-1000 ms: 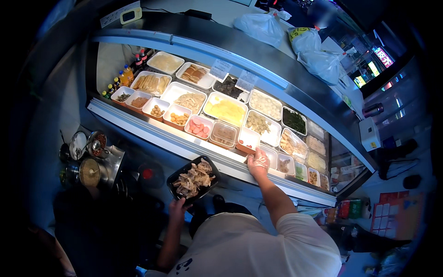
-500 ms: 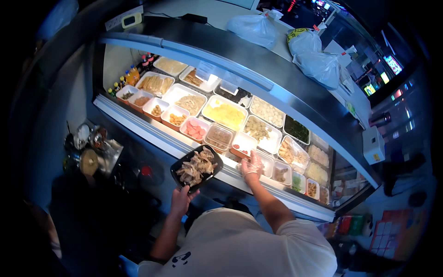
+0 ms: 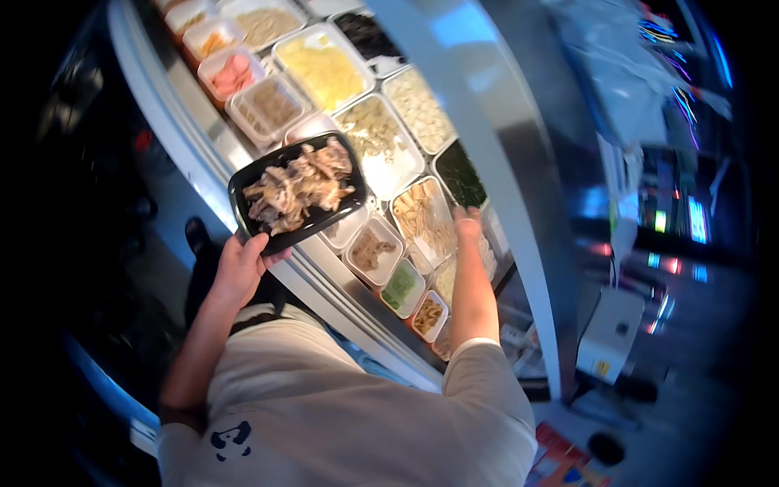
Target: The person assembles a meal in a black plastic container by adding various ingredients from a refrigerated display case. They use tongs to transfer cooked meat, green vegetables, and other items into the container, arranging them in layers.
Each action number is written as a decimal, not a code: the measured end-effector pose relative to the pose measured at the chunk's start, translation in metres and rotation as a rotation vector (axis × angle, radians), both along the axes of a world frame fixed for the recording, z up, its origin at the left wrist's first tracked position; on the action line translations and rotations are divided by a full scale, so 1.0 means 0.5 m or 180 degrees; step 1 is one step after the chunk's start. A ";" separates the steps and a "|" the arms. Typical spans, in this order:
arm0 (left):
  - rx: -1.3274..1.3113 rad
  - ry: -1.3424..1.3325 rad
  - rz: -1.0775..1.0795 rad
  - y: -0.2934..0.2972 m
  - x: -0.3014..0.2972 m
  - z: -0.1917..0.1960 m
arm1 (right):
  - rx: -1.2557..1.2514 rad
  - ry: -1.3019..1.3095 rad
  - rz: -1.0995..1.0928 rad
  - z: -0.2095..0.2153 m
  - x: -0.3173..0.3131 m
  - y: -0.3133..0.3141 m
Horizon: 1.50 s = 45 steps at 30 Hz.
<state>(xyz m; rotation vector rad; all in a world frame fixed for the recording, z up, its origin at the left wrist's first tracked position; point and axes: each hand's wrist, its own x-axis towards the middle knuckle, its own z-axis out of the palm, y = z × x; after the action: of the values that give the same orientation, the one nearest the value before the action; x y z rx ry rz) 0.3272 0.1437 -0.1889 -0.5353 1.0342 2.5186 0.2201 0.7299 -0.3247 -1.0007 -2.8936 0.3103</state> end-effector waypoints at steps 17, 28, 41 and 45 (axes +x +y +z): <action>-0.0869 -0.0602 0.0039 0.081 0.073 0.036 | 0.0330 -0.0386 0.0523 -0.079 -0.104 0.203; -0.0793 -0.0421 -0.0305 0.066 0.047 0.022 | 0.0898 0.0427 0.0439 0.093 -0.108 0.209; -0.0155 -0.0321 -0.0873 0.120 -0.027 -0.095 | 0.0017 0.1993 0.0191 0.220 -0.107 0.190; -0.0175 -0.0362 -0.1076 0.147 -0.040 -0.108 | -0.0904 0.2666 0.0023 0.301 -0.099 0.078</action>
<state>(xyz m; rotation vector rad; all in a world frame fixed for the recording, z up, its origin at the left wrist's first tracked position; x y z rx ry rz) 0.3070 0.2171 -0.2431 -0.4686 1.0555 2.1463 0.1704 0.7687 -0.1744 -0.6535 -2.1184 0.9054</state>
